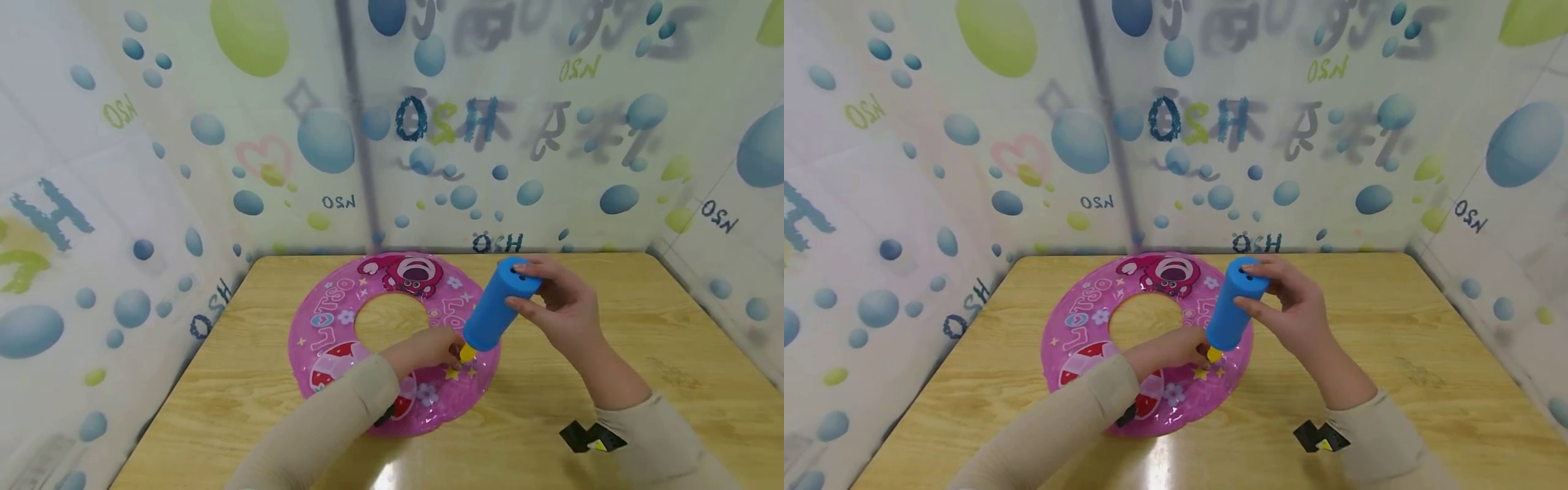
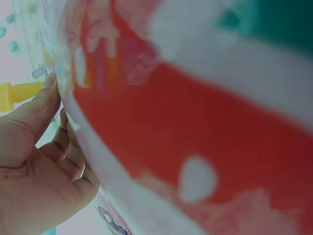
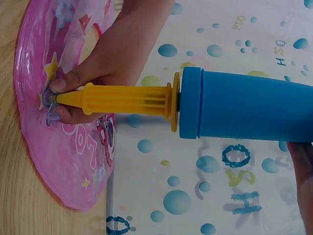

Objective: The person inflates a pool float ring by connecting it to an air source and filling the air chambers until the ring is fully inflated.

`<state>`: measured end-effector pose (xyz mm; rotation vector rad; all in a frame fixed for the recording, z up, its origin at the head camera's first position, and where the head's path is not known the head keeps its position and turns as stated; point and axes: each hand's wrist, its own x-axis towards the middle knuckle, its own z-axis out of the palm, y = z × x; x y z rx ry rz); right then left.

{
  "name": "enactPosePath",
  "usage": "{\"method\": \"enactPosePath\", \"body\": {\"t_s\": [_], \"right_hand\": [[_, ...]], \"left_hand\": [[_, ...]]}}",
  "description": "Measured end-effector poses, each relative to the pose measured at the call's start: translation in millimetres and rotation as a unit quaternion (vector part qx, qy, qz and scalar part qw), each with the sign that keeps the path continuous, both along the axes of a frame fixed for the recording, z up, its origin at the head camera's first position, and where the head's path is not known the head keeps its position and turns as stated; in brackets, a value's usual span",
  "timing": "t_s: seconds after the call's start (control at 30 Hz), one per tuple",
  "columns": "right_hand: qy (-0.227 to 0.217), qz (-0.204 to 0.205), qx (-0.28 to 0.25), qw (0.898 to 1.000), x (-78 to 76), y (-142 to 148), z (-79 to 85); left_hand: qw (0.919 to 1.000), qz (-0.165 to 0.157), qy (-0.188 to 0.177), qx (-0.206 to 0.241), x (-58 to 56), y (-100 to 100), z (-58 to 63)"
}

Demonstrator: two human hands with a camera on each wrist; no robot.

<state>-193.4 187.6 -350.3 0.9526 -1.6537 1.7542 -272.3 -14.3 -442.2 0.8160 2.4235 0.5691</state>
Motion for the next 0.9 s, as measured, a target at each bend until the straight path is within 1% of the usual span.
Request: {"method": "enactPosePath", "body": {"t_s": [0.07, 0.13, 0.23, 0.3, 0.37, 0.43, 0.53, 0.6, 0.63, 0.7, 0.73, 0.77, 0.83, 0.9], "right_hand": [[-0.002, 0.010, -0.008, 1.000, 3.3, 2, -1.5], [-0.011, 0.007, -0.008, 1.000, 8.8, 6, -2.6], [-0.010, 0.032, -0.017, 0.999, 18.7, 16, -5.1], [-0.008, 0.035, -0.011, 0.999, 24.5, 23, -6.4], [-0.002, 0.052, -0.004, 0.999, 28.5, 30, -7.8], [-0.003, 0.054, 0.014, 0.998, 32.4, 38, -8.3], [-0.016, 0.047, 0.056, 0.997, 39.1, 51, -6.0], [-0.025, 0.036, 0.092, 0.995, 45.6, 61, -3.6], [-0.038, 0.018, 0.115, 0.992, 50.2, 66, -1.8], [-0.056, -0.032, 0.173, 0.983, 59.5, 76, 1.1], [-0.068, -0.064, 0.202, 0.975, 64.2, 79, 2.2], [-0.078, -0.097, 0.230, 0.965, 68.4, 83, 2.8], [-0.107, -0.164, 0.277, 0.941, 76.6, 88, 2.2], [-0.131, -0.202, 0.295, 0.925, 81.6, 93, -0.4]], "left_hand": [[1.0000, -0.001, -0.002, -0.001, 1.0, 0, 0.2], [1.0000, 0.002, -0.005, -0.002, 1.9, 1, -0.3], [1.0000, 0.005, -0.005, -0.001, 3.0, 0, -1.3], [1.0000, 0.008, -0.004, 0.001, 2.8, 0, -1.4], [1.0000, 0.006, -0.002, 0.003, 2.8, -1, -0.9], [1.0000, 0.000, 0.003, 0.001, 2.5, -2, -0.9], [0.9999, -0.009, 0.014, 0.001, 2.0, -3, -1.1], [0.9998, -0.014, 0.016, 0.004, 1.7, -4, -1.9], [0.9997, -0.015, 0.016, 0.007, 1.9, -4, -2.3], [0.9996, -0.021, 0.014, 0.014, 1.8, -4, -3.0], [0.9995, -0.022, 0.012, 0.017, 1.8, -5, -3.3], [0.9995, -0.022, 0.009, 0.020, 1.8, -5, -3.4], [0.9995, -0.020, 0.008, 0.023, 1.5, -5, -3.3], [0.9996, -0.018, 0.007, 0.022, 1.5, -5, -2.4]]}}
